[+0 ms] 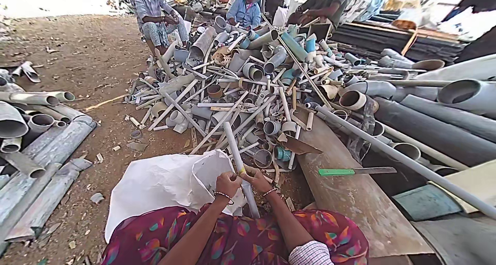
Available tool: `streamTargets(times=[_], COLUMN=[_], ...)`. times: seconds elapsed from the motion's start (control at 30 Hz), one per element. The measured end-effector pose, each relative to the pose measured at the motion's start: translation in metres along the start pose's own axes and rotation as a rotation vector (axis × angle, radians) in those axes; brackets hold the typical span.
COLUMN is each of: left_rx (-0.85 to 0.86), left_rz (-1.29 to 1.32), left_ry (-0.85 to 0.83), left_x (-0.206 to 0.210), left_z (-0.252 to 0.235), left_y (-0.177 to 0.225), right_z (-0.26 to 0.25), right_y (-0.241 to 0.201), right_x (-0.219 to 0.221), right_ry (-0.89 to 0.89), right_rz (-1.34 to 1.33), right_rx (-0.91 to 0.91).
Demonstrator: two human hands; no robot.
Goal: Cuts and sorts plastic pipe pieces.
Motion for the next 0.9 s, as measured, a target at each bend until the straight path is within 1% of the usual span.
streamTargets(times=[0.2,0.37,0.5,0.67,0.73,0.8,0.87,0.9], left_rx=[0.034,-0.012,-0.035,0.012,0.019,0.028,0.045,0.059], left_rz=[0.054,0.049,0.056,0.118,0.11,0.098,0.099,0.107], left_ry=[0.004,-0.036,-0.01,-0.004,-0.033,-0.096,-0.126,-0.114], left_x=[0.001,0.003,0.003,-0.001,0.002,0.009,0.013,0.015], left_z=[0.001,0.001,0.0,0.0,-0.001,-0.001,0.005,0.006], left_y=[0.002,-0.001,-0.006,-0.004,-0.002,0.003,0.0,-0.003], right_z=[0.0,0.0,0.0,-0.003,-0.001,0.007,0.015,0.018], right_y=[0.0,0.003,0.004,0.0,0.0,-0.001,0.003,0.006], right_x=[-0.004,-0.002,0.001,0.002,-0.002,-0.009,-0.01,-0.012], right_ry=[0.052,0.029,0.001,0.033,0.046,0.096,0.134,0.133], right_rz=[-0.012,0.0,0.039,0.017,0.011,0.017,0.086,0.125], right_rx=[0.018,0.032,0.032,0.018,0.025,0.048,0.076,0.066])
Point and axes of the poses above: each hand's wrist, its own z-axis away from the middle knuckle, its own x-axis out of the palm, y = z × x, the point moved 9 cm from there along -z, towards the middle knuckle, and after that the axes turned 8 degrees about -z, right-handed, at the moved point
